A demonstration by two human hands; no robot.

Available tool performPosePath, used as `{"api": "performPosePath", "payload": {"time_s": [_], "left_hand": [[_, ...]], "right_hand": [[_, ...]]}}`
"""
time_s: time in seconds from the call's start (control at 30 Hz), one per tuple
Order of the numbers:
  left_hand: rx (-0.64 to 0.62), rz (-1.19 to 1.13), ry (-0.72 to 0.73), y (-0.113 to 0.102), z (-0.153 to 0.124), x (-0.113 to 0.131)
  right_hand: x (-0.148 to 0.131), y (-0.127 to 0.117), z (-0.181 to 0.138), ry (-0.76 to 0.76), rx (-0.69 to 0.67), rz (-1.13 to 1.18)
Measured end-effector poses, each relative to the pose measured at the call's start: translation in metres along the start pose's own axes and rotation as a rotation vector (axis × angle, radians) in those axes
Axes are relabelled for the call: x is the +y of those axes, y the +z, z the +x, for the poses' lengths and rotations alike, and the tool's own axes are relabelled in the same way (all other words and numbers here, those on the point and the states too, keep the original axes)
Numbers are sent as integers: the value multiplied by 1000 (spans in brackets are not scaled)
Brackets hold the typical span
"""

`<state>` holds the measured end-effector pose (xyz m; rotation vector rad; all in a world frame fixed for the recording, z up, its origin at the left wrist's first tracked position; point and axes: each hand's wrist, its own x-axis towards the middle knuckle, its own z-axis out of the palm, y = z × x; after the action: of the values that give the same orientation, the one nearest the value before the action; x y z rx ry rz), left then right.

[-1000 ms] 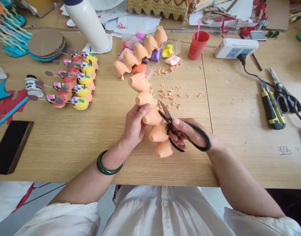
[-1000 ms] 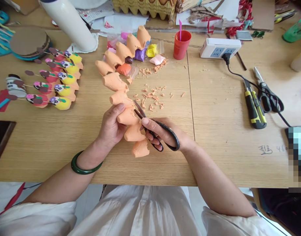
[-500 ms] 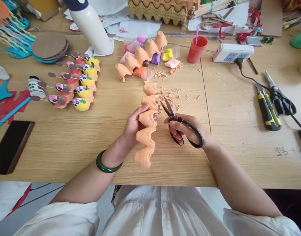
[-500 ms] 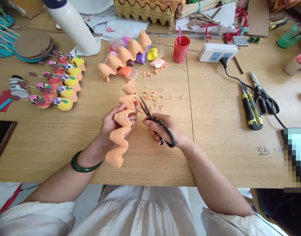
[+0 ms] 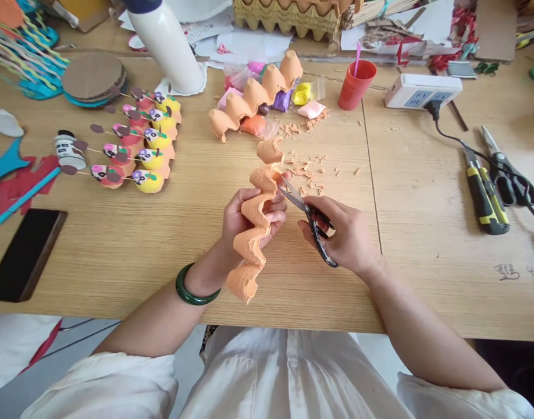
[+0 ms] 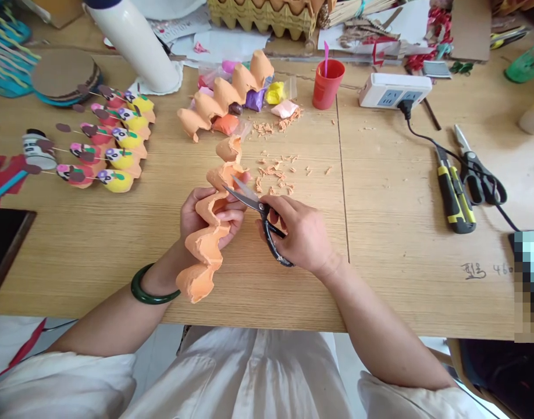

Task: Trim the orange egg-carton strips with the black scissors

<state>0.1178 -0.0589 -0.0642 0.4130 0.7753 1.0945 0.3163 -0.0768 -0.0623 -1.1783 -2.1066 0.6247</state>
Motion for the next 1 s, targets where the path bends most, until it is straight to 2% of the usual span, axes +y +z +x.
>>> {"api": "performPosePath", "payload": {"time_s": [0.1, 0.27, 0.43, 0.63, 0.8, 1.0], "left_hand": [[6, 38, -14, 1, -1, -2], [-95, 95, -89, 1, -2, -9], [-110, 143, -79, -1, 2, -11], [-102, 50, -158, -1, 0, -6], [-129, 22, -218, 3, -5, -6], [-178, 135, -181, 3, -5, -7]], "right_hand": [[2, 6, -2, -67, -7, -66], [5, 14, -6, -151, 24, -162], [4, 14, -5, -109, 19, -206], [6, 13, -3, -19, 147, -282], [3, 12, -3, -50, 161, -336], [0, 10, -3, -134, 145, -469]]}}
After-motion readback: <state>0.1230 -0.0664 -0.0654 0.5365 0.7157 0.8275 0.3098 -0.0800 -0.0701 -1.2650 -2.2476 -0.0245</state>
